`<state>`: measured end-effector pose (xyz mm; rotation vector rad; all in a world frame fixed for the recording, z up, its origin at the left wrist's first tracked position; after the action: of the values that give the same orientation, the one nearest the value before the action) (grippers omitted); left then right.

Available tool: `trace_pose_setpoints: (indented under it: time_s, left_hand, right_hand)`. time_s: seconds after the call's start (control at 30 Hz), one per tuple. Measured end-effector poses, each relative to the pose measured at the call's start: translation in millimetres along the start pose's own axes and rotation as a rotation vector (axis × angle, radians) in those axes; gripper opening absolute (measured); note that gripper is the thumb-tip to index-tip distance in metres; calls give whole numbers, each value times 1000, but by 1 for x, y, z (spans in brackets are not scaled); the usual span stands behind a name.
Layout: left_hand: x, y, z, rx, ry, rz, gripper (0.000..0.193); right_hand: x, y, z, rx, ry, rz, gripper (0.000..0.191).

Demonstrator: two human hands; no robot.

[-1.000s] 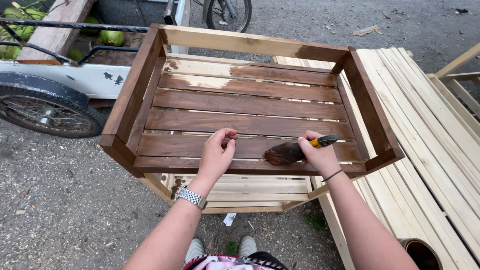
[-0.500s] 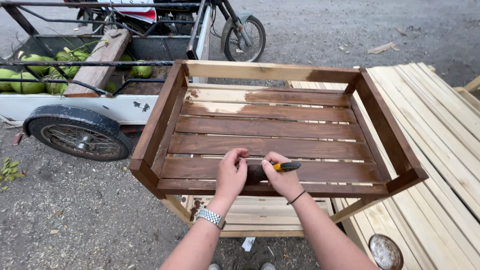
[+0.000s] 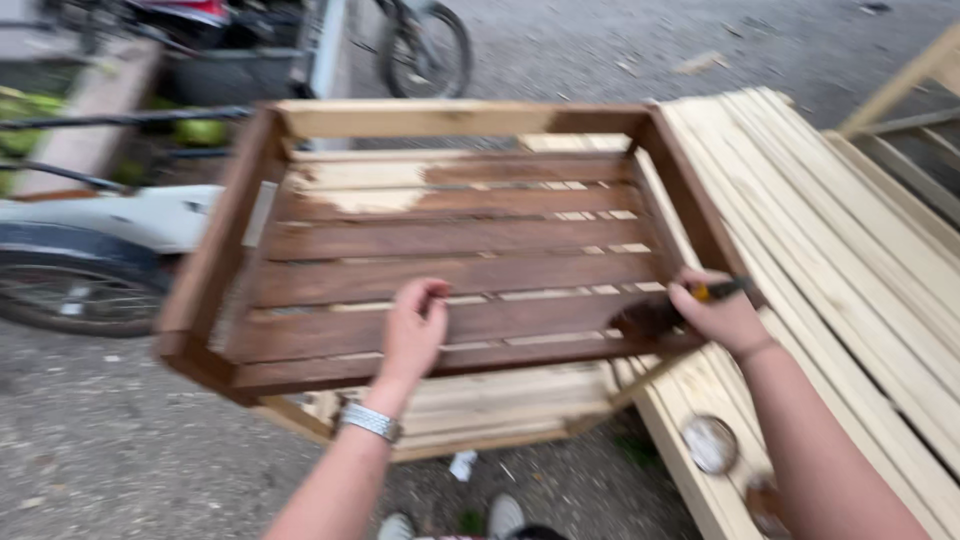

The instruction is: The person applies dark wood stain to a wooden crate using a brush. They dip the brush into a can of stain and spread it across the slats and frame of the crate, covering the light wood with a dark finish.

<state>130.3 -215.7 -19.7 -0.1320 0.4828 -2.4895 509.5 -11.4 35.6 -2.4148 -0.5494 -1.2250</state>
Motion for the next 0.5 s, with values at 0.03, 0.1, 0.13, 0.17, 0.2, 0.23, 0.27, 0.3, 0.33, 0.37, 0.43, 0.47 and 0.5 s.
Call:
trace_pose_setpoints:
  time_s: [0.03,0.1,0.13,0.17,0.2,0.23,0.27,0.3,0.33,0.37,0.43,0.47,0.5]
  left_hand:
    - [-5,1,-2,41,-12,-17,20]
    - [-14,1,-2,85,1,-43,21]
    - [-18,1,-1,93,28,-50,21]
    - [-20,0,0,102,51,-56,21]
    - [-23,-2,2,103,63,-65,21]
    - [-25,-2,4,111,73,-70,22]
    - [-26,-1,5,123,77,-76,23]
    - [-27,-1,6,129,77,-73,23]
    - [-29,-1,7,130,80,-66,22]
    - [-30,-1,6,129,81,-62,22]
    - [-34,-2,4,182,62,-57,22]
    - [-36,-1,2,211,49,-54,22]
    - [-38,-1,1,209,51,-52,22]
  right_hand:
    - [8,4,0,-44,67,63,19]
    - [15,7,-14,-106,177,16,15]
    - [15,6,-26,-149,243,6,15]
    - [14,5,-41,-193,303,-5,15]
    - [13,5,-58,-185,358,12,17]
    - [8,5,-74,-177,413,22,18]
    - [-2,9,-92,-149,426,55,19]
    - [-14,14,-108,-122,442,90,20]
    - [-36,14,-126,-220,489,-19,21]
    - [-53,30,-142,-87,453,105,21]
    - [-84,51,-167,166,235,274,19]
    - [-99,59,-174,196,56,233,17]
    - [-105,60,-172,186,1,234,17]
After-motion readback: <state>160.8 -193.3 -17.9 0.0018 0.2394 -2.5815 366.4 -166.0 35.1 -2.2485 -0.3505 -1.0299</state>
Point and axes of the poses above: each hand's wrist, its own y-axis away from the middle knuckle, its own x-axis out of the back of the hand, z = x × y, the point moved 1 cm from there along -y, towards the middle knuckle, and after that the axes turned 14 degrees about y, right-handed, at the moved point
